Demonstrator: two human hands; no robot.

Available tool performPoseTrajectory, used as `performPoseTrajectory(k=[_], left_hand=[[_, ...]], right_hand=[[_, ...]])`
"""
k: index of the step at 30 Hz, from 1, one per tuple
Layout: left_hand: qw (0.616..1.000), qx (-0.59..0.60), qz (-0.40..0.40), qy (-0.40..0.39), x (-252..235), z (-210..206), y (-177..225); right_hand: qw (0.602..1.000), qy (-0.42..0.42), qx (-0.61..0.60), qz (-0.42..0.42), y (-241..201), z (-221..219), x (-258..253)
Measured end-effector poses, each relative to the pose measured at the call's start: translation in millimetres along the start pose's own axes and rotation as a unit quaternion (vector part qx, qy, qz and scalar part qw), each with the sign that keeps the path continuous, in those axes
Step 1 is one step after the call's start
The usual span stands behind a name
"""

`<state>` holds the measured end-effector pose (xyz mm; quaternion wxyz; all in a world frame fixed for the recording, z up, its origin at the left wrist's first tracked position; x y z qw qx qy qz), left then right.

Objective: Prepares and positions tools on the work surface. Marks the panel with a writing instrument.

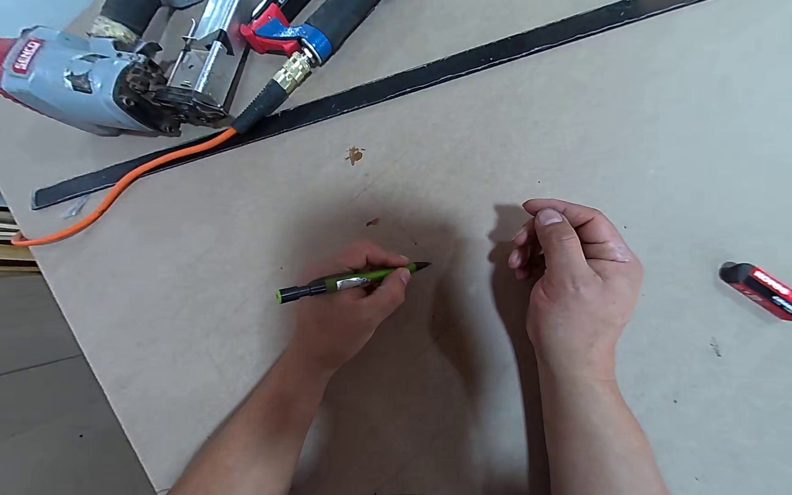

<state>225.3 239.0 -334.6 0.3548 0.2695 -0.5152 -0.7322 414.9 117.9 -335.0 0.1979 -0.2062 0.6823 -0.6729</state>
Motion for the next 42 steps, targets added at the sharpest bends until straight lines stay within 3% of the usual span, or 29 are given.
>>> performPoseTrajectory(k=[5,7,12,17,23,30,36,40,42], left_hand=[[0.996,0.015,0.030,0.078,-0.7,-1.5,1.0],[0.997,0.014,0.026,0.070,-0.8,-1.1,0.9],[0.993,0.004,-0.036,-0.115,-0.6,2.4,-0.4],[0.994,0.014,-0.028,-0.102,-0.9,2.2,-0.1],[0.961,0.030,-0.054,-0.271,-2.3,6.0,-1.9],[0.955,0.030,-0.068,-0.288,-2.0,4.9,-1.3],[0.988,0.034,-0.046,-0.140,0.8,6.5,-3.5],[0.968,0.022,-0.072,-0.240,0.5,6.2,-2.6],[0.969,0.020,-0.074,-0.237,0.5,5.6,-2.2]], right_hand=[[1.000,0.001,-0.017,0.000,2.0,0.0,-1.5],[0.999,0.006,-0.033,0.010,4.5,-0.4,-4.4],[1.000,0.003,-0.006,-0.001,1.3,0.4,-0.9],[0.999,0.005,-0.033,0.019,4.2,-0.9,-6.3],[0.999,0.004,-0.032,0.021,3.3,-1.2,-6.4],[0.999,0.004,-0.033,0.023,3.8,-1.0,-6.3],[0.999,0.004,-0.032,0.021,3.6,-1.0,-6.2],[0.999,0.004,-0.030,0.018,3.0,-1.5,-5.6],[0.999,0.004,-0.033,0.020,3.4,-1.2,-6.1]])
Point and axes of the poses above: each hand's wrist, its own x-axis away from the middle knuckle, its own z-axis out of the back of the hand, y = z × x, the point moved 3 cm from there along -x, towards the middle knuckle, and after that the axes turned 1 degree about -z, right-handed, at the moved point
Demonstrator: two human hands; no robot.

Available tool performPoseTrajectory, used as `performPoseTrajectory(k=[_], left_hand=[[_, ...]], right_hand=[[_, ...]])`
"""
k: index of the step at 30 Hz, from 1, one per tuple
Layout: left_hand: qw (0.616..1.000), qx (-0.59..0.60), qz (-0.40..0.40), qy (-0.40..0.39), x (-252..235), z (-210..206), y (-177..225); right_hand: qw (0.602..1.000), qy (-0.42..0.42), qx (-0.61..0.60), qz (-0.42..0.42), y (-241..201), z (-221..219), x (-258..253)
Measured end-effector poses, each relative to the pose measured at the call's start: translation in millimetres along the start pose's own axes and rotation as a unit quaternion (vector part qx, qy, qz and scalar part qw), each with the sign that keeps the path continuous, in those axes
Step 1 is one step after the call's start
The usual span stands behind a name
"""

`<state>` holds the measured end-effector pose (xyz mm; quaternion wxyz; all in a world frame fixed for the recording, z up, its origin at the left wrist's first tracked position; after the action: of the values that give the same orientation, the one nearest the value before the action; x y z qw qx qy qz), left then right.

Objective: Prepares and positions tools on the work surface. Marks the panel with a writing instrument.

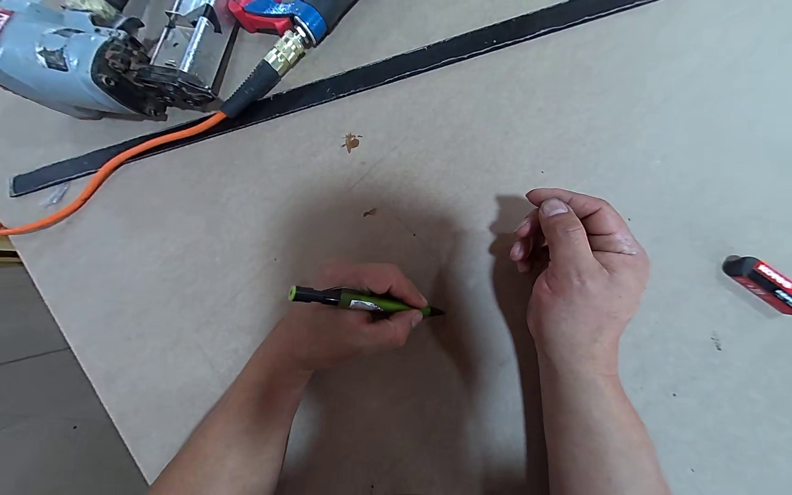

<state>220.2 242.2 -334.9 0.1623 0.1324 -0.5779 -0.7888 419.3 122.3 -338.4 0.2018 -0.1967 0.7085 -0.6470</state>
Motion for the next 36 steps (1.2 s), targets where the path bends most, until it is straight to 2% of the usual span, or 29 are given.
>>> performPoseTrajectory(k=[5,10,14,20,23,26,29,33,36], left_hand=[[0.982,-0.005,0.052,0.183,-1,0,-1],[0.990,-0.014,0.036,0.138,-1,0,0],[0.963,-0.012,0.084,0.255,-5,-1,1],[0.957,-0.013,0.087,0.276,-5,0,2],[0.921,-0.008,0.092,0.377,0,10,-4],[0.875,0.045,0.061,0.479,21,37,-14],[0.832,0.045,0.043,0.551,60,67,-21],[0.817,0.002,0.048,0.575,119,100,-33],[0.834,0.018,0.040,0.550,133,108,-37]], right_hand=[[1.000,0.000,-0.006,-0.001,1,0,0],[1.000,0.001,0.000,-0.003,0,0,1],[1.000,-0.003,-0.005,0.000,1,0,0],[1.000,-0.004,-0.014,-0.008,2,0,1],[1.000,-0.005,-0.015,-0.010,2,0,1],[1.000,-0.007,0.001,-0.009,1,1,2],[1.000,-0.021,0.010,-0.013,0,3,2],[1.000,-0.009,-0.008,0.000,3,3,1],[1.000,-0.011,0.000,0.002,4,4,0]])
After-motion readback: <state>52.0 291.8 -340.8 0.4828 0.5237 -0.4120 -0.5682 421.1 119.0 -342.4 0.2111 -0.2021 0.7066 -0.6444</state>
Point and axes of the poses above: each hand's wrist, its own x-axis away from the middle knuckle, its own z-axis out of the back of the hand, y = z × x, the point moved 3 cm from there along -x, towards the middle knuckle, and after that the axes turned 1 degree about -z, right-handed, at the moved point
